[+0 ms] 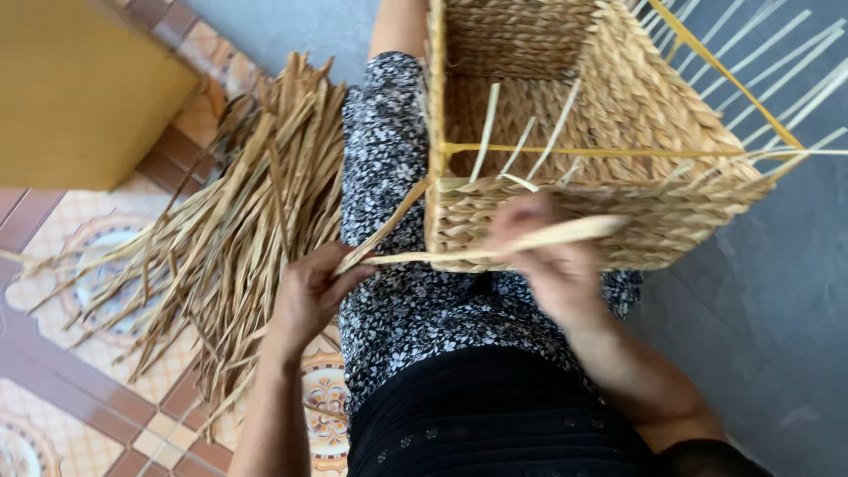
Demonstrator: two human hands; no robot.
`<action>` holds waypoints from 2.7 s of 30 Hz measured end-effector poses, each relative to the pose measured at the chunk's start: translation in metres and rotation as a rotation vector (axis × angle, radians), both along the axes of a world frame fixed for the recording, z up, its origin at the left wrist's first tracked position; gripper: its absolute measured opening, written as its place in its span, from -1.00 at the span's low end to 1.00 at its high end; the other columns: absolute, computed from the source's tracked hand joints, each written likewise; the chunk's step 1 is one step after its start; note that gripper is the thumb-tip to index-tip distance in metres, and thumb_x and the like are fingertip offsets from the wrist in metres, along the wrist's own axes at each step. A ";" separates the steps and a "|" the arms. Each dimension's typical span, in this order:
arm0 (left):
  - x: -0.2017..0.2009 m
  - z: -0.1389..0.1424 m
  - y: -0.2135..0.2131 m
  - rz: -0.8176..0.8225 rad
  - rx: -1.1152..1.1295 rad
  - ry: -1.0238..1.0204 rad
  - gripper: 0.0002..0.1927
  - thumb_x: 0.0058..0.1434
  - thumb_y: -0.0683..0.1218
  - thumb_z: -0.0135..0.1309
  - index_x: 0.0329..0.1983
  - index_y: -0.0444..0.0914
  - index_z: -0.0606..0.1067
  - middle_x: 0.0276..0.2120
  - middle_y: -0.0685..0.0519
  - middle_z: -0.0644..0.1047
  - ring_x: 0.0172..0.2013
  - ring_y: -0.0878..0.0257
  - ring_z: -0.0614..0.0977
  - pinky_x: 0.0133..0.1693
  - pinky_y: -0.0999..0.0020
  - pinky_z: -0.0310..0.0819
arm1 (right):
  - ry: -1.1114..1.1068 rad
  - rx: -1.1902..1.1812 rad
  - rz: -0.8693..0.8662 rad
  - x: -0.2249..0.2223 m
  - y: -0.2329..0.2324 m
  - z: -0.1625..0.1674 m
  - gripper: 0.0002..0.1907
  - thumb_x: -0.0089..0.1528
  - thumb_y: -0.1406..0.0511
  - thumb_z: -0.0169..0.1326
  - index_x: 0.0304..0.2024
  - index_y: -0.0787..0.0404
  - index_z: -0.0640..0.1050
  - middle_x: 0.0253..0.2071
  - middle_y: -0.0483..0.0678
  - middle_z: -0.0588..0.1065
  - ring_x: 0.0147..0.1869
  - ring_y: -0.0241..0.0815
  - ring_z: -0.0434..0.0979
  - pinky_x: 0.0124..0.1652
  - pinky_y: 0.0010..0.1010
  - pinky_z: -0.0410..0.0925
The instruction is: The person sits on the floor with a partially woven water hyacinth basket on their lap and weaves dried plant strands around the rim, tucking and tightening each strand by hand to build up the basket wall, occasionally repositioning the basket and reaching for new strands from a pile beside them.
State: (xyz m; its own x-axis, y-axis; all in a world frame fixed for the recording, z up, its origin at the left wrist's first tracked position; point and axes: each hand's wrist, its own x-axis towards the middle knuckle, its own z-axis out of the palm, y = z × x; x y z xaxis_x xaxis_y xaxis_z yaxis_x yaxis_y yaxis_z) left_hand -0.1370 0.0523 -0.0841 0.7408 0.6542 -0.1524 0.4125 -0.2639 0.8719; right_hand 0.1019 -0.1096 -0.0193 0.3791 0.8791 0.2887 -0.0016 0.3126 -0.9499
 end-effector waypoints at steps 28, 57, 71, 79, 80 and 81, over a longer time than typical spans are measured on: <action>0.081 0.060 -0.033 -0.376 0.278 -0.280 -0.72 0.35 -0.17 0.22 0.12 -0.19 0.61 -0.64 0.13 0.50 -0.66 0.36 0.46 -0.58 0.45 0.36 | -0.529 -0.613 -0.722 0.099 -0.180 0.071 -0.86 0.29 0.48 0.27 -0.12 0.28 0.58 -0.19 -0.06 0.56 -0.21 -0.32 0.58 -0.22 -0.58 0.43; 0.123 0.078 -0.046 -0.188 0.635 -0.188 -0.57 0.34 -0.20 0.24 0.27 -0.21 0.52 -0.61 0.09 0.40 -0.61 0.30 0.44 -0.52 0.27 0.38 | -0.844 -0.551 -0.334 0.033 -0.073 0.063 -0.83 0.15 0.35 0.33 -0.29 0.20 0.57 -0.40 -0.14 0.51 -0.39 -0.27 0.56 -0.41 -0.40 0.39; 0.122 0.077 -0.039 -0.220 0.588 -0.204 -0.61 0.35 -0.20 0.22 0.25 -0.22 0.54 -0.55 0.11 0.53 -0.58 0.38 0.53 -0.53 0.35 0.43 | -0.891 -0.539 -0.305 0.023 -0.066 0.040 -0.83 0.22 0.28 0.31 -0.28 0.17 0.56 -0.43 -0.17 0.49 -0.48 -0.34 0.48 -0.55 -0.51 0.34; 0.131 0.088 -0.039 -0.219 0.645 -0.195 -0.55 0.32 -0.23 0.21 0.28 -0.17 0.52 -0.52 0.07 0.54 -0.59 0.28 0.53 -0.51 0.26 0.44 | -1.019 -0.516 -0.608 0.058 -0.066 0.053 -0.92 0.31 0.42 0.29 -0.24 0.30 0.61 -0.39 -0.05 0.52 -0.47 -0.35 0.45 -0.59 -0.59 0.26; 0.133 0.088 -0.039 -0.213 0.652 -0.182 -0.54 0.31 -0.22 0.22 0.28 -0.15 0.52 -0.52 0.07 0.53 -0.59 0.27 0.53 -0.52 0.25 0.43 | -0.996 -0.543 -0.618 0.059 -0.064 0.060 -0.94 0.30 0.46 0.26 -0.26 0.32 0.61 -0.41 -0.04 0.53 -0.50 -0.35 0.44 -0.63 -0.58 0.24; 0.135 0.088 -0.039 -0.208 0.659 -0.171 -0.54 0.31 -0.20 0.22 0.28 -0.13 0.51 -0.53 0.07 0.53 -0.59 0.25 0.54 -0.53 0.25 0.42 | -1.020 -0.553 -0.642 0.057 -0.063 0.068 -0.93 0.37 0.44 0.27 -0.20 0.29 0.60 -0.33 -0.06 0.53 -0.39 -0.36 0.50 -0.51 -0.58 0.30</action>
State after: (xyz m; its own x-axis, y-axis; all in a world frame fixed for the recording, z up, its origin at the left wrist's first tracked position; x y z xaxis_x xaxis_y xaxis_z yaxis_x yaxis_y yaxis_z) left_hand -0.0022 0.0134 0.0040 0.8388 0.4124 0.3555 0.1677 -0.8168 0.5520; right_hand 0.1593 -0.1726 0.0482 0.5973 0.7193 0.3547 0.7858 -0.4363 -0.4383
